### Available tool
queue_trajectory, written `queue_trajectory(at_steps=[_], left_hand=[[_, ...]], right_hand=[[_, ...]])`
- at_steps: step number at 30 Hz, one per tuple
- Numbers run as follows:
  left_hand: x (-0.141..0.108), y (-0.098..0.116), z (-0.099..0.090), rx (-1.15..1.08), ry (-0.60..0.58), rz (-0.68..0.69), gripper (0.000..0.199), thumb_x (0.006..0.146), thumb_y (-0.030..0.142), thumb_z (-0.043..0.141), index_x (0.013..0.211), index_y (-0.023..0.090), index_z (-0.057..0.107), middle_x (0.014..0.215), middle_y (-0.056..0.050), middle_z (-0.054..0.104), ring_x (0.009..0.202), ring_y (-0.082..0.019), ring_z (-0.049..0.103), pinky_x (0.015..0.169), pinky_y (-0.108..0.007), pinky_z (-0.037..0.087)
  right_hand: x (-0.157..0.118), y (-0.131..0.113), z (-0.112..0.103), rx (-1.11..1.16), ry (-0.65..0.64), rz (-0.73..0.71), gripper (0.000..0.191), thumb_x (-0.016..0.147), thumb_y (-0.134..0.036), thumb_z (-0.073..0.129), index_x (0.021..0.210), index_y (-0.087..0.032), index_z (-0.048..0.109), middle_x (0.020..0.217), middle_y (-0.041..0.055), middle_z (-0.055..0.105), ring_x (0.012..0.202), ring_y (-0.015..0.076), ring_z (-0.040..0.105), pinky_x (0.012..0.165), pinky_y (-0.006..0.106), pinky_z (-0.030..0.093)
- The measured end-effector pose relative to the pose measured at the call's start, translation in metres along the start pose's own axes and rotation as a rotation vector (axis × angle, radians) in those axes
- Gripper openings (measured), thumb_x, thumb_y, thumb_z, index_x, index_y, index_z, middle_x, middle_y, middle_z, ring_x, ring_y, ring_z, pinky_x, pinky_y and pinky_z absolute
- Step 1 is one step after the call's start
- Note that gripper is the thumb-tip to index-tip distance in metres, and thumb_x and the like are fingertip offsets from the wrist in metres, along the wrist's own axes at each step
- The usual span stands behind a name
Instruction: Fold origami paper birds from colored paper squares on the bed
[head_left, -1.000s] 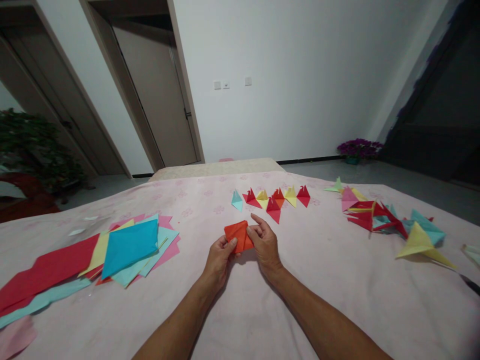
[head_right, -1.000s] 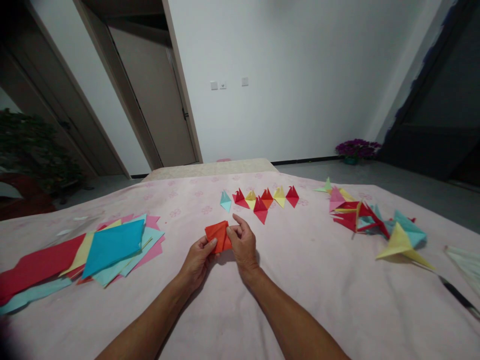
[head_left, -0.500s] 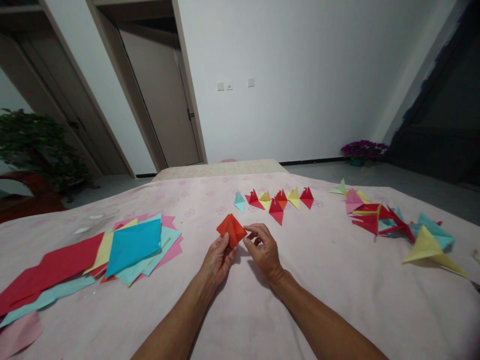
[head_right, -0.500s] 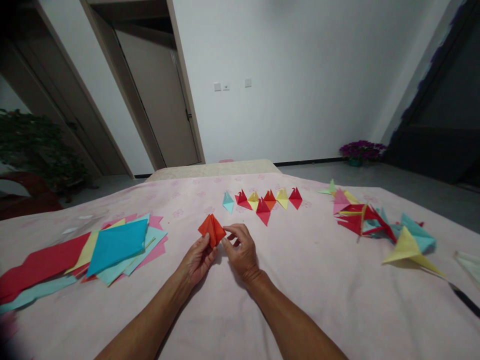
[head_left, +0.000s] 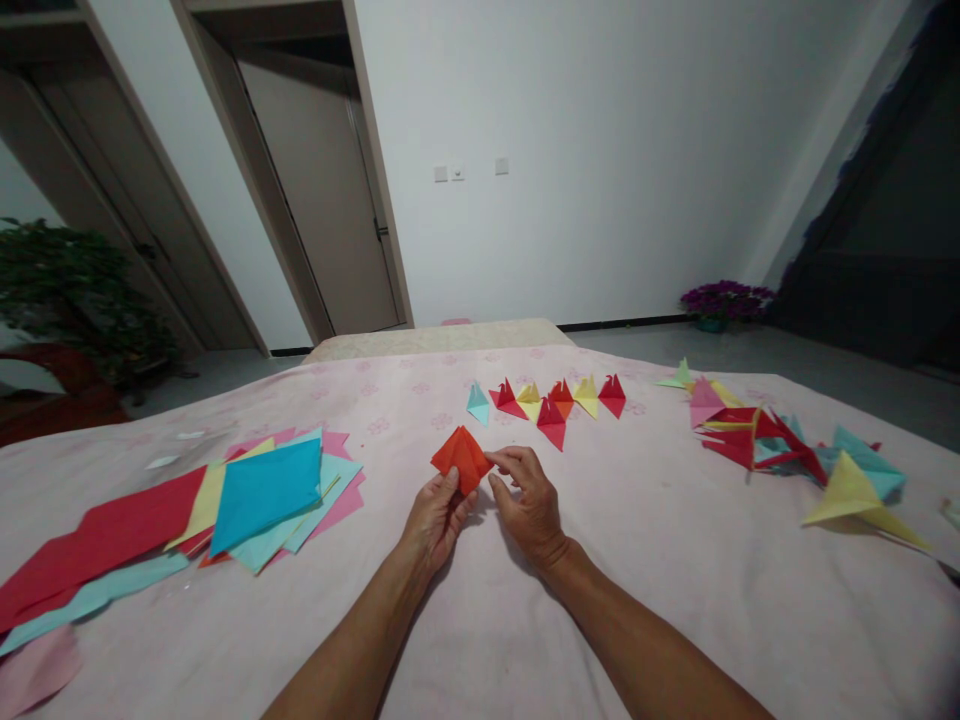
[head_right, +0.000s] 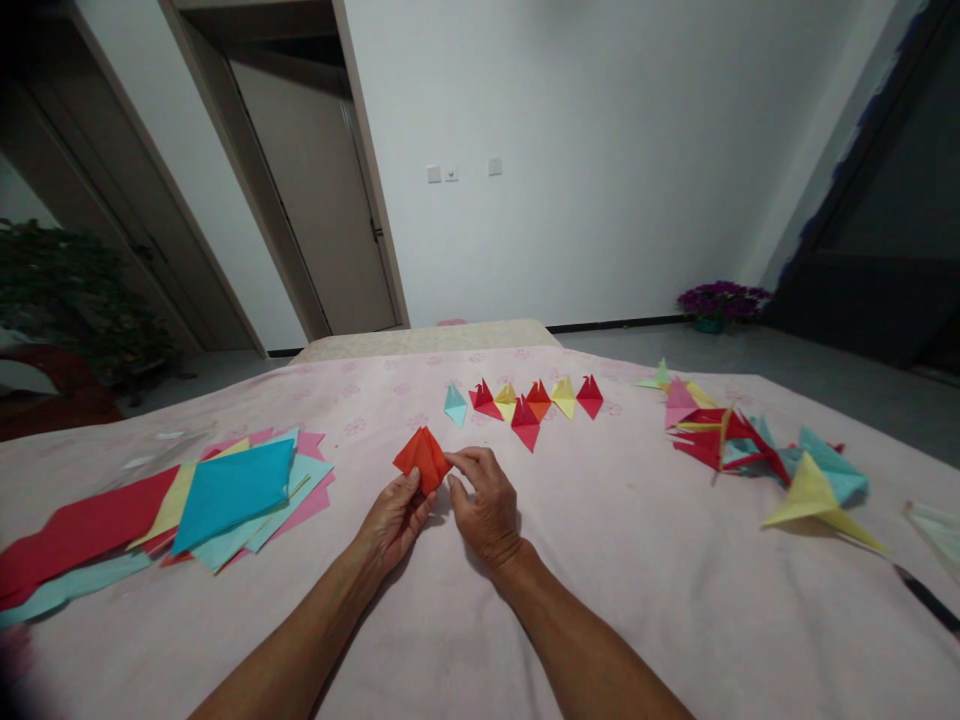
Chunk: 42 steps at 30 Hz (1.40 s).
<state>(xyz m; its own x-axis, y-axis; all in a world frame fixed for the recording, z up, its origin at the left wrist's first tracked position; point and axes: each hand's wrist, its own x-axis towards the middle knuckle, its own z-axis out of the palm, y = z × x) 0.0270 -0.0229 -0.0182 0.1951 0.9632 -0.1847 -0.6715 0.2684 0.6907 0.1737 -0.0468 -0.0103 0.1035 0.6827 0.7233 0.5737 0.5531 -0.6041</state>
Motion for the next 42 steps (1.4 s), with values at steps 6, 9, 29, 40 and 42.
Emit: queue_trajectory(at_steps=[6, 9, 29, 40, 42], left_hand=[[0.0013, 0.0023, -0.0018, 0.030, -0.035, 0.044, 0.017, 0.082, 0.018, 0.074, 0.096, 0.009, 0.071, 0.097, -0.008, 0.074, 0.075, -0.010, 0.069, 0.070, -0.019, 0.061], [0.0020, 0.0032, -0.0034, 0.023, -0.039, 0.053, 0.019, 0.079, 0.019, 0.077, 0.094, 0.009, 0.071, 0.094, -0.007, 0.074, 0.076, -0.011, 0.069, 0.071, -0.019, 0.061], [0.0045, 0.0022, -0.0052, 0.031, -0.009, 0.077, 0.017, 0.079, 0.019, 0.077, 0.091, 0.009, 0.070, 0.097, -0.008, 0.074, 0.078, -0.011, 0.069, 0.076, -0.023, 0.061], [0.0025, 0.0065, -0.0045, 0.053, -0.072, 0.040, 0.026, 0.078, 0.025, 0.079, 0.097, 0.010, 0.070, 0.093, -0.008, 0.074, 0.072, -0.011, 0.069, 0.067, -0.018, 0.060], [0.0031, 0.0069, -0.0052, 0.054, -0.088, 0.049, 0.031, 0.077, 0.025, 0.080, 0.103, 0.012, 0.070, 0.096, -0.007, 0.074, 0.072, -0.010, 0.069, 0.064, -0.017, 0.060]], right_hand=[[-0.0003, 0.0039, -0.0005, -0.083, 0.000, -0.051, 0.038, 0.086, -0.010, 0.053, 0.119, -0.026, 0.064, 0.108, 0.0055, 0.062, 0.103, 0.0202, 0.060, 0.090, 0.037, 0.051], [-0.0006, 0.0053, -0.0002, -0.085, -0.006, -0.019, 0.039, 0.088, -0.011, 0.052, 0.122, -0.026, 0.062, 0.110, 0.0057, 0.061, 0.103, 0.0201, 0.060, 0.090, 0.036, 0.052], [0.0011, 0.0012, -0.0027, -0.232, -0.018, -0.174, 0.047, 0.082, -0.003, 0.054, 0.122, -0.027, 0.063, 0.110, 0.0063, 0.065, 0.101, 0.0231, 0.060, 0.085, 0.040, 0.051], [-0.0005, 0.0030, 0.0001, 0.077, -0.069, -0.079, 0.031, 0.081, -0.011, 0.062, 0.107, -0.026, 0.066, 0.113, 0.0068, 0.058, 0.106, 0.0213, 0.059, 0.089, 0.037, 0.054], [0.0001, 0.0050, -0.0009, 0.092, -0.076, -0.105, 0.029, 0.082, -0.012, 0.062, 0.107, -0.026, 0.066, 0.114, 0.0072, 0.057, 0.105, 0.0209, 0.059, 0.089, 0.037, 0.054]])
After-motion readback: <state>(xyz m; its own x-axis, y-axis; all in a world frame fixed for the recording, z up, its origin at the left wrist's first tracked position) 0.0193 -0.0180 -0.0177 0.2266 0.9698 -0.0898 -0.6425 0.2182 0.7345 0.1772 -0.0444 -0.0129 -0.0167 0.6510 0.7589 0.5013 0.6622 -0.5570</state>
